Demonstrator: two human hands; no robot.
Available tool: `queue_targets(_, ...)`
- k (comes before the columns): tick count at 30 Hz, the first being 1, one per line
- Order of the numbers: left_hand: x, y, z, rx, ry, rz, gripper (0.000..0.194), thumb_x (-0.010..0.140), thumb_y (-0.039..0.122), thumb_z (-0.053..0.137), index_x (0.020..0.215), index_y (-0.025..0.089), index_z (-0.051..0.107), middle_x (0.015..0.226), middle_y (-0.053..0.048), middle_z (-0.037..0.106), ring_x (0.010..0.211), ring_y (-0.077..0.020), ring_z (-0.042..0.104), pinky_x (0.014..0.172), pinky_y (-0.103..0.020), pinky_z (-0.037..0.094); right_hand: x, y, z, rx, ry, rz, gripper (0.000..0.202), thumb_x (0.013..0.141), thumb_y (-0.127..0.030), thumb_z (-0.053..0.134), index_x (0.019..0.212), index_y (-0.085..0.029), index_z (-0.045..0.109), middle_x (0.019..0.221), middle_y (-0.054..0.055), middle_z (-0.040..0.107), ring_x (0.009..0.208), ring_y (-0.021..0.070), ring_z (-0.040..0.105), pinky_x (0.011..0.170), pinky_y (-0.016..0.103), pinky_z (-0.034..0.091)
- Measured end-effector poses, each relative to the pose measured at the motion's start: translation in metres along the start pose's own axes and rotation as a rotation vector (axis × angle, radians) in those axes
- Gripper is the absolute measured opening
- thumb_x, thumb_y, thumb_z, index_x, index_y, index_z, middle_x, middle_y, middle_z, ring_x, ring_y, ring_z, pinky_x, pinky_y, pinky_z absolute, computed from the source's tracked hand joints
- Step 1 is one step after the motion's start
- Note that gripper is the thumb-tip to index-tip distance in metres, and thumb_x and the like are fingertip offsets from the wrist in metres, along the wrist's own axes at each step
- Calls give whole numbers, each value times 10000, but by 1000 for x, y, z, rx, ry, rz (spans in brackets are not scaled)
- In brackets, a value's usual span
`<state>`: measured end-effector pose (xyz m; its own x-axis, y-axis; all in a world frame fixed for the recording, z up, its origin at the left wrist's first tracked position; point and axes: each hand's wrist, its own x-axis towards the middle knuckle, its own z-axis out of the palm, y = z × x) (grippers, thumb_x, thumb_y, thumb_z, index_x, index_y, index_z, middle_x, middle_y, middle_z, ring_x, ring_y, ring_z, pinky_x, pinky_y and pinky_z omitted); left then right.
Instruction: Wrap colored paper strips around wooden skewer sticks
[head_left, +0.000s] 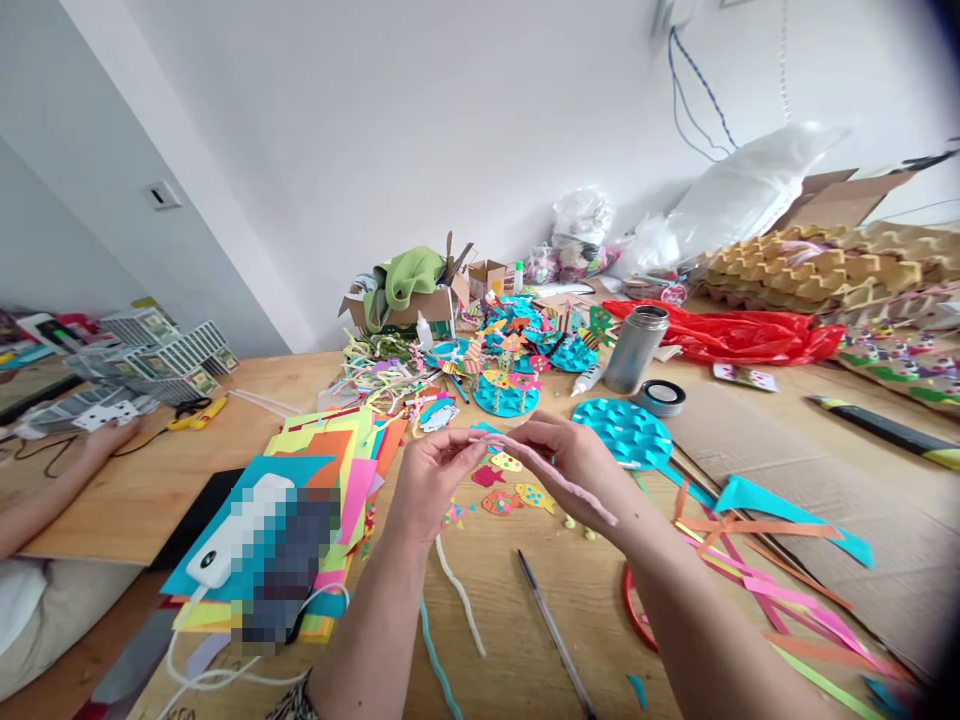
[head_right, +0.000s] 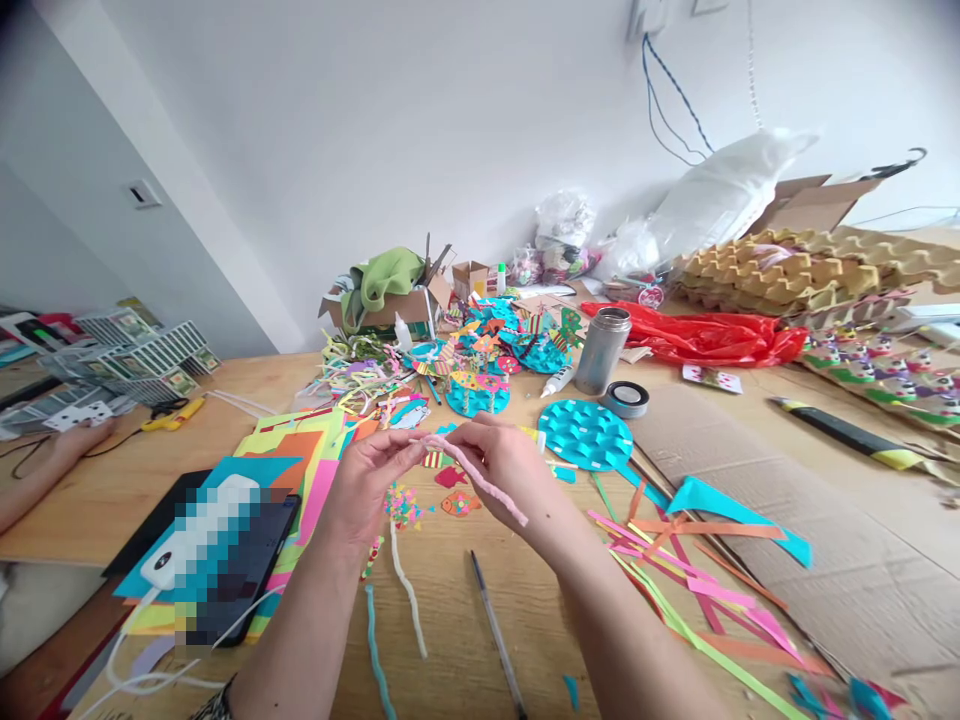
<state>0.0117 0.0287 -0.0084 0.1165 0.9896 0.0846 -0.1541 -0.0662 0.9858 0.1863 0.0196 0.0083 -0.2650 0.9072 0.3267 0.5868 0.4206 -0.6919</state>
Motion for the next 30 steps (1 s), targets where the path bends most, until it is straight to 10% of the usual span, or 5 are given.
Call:
queue_targets(8, 1, 0, -8, 502, -15, 312, 116, 750, 245, 700, 841, 231, 771, 832, -67, 734, 789, -194, 649, 757, -291, 488, 1, 3, -1, -86, -45, -52, 237, 892, -246, 508, 826, -172, 724, 748, 77, 662, 628, 164, 592, 583, 273, 416)
queue_targets(15, -3, 4, -3, 586, 73, 537, 127, 765, 213, 682, 838, 273, 768, 782, -53, 739, 750, -206, 638, 747, -321, 468, -2, -6, -5, 93, 288, 70, 234, 887, -340, 514, 845, -181, 680, 774, 62, 703, 725, 193, 634, 625, 287, 448)
queue_targets(21, -6, 2, 2, 686, 67, 630, 185, 803, 193, 636, 900, 292, 758, 817, -52, 747, 779, -211, 638, 767, -337, 457, -2, -15, 0, 399, -89, 222, 409, 846, -502, 536, 647, -158, 635, 603, 49, 662, 511, 135, 558, 467, 248, 399)
queue_targets(30, -6, -3, 2, 682, 196, 663, 162, 796, 201, 640, 881, 280, 753, 806, -47, 741, 778, -205, 647, 772, -338, 480, 3, -15, 15, 724, -35, 283, 358, 759, -506, 647, 674, -159, 625, 558, 5, 605, 517, 111, 537, 522, 244, 451)
